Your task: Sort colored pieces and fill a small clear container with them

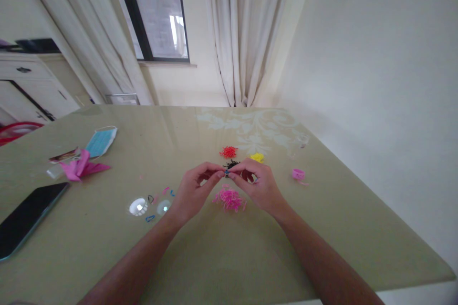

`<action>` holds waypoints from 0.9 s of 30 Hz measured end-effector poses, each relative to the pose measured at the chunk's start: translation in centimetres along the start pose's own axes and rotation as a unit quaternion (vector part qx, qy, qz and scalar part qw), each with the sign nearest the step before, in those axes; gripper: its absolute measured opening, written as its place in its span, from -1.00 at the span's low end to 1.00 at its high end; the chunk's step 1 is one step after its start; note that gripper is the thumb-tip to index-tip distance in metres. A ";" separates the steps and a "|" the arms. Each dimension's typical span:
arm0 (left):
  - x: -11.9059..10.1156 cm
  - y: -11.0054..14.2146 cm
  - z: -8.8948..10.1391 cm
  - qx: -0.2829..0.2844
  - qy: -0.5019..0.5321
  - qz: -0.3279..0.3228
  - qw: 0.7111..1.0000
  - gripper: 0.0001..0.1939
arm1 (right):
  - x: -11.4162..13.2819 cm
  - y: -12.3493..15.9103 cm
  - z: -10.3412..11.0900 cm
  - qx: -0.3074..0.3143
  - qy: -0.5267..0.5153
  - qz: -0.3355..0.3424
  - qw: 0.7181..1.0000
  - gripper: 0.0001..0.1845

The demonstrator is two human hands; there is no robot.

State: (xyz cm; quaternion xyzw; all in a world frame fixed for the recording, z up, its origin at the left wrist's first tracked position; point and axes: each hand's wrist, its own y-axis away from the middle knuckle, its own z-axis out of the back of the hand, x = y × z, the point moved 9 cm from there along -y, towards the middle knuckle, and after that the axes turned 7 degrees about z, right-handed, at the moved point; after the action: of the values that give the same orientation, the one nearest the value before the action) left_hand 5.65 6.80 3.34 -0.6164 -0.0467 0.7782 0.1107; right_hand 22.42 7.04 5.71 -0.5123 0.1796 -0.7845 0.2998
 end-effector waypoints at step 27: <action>-1.4 0.6 0.6 -0.031 -0.040 -0.059 0.997 -0.82 | 1.7 -0.5 1.8 0.011 -0.002 0.035 0.999 -0.87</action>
State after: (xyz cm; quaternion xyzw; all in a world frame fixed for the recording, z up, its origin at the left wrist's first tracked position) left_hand 5.27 5.92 4.70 -0.5842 -0.1111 0.7925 0.1355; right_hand 23.46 6.34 7.89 -0.5038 0.1884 -0.7745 0.3330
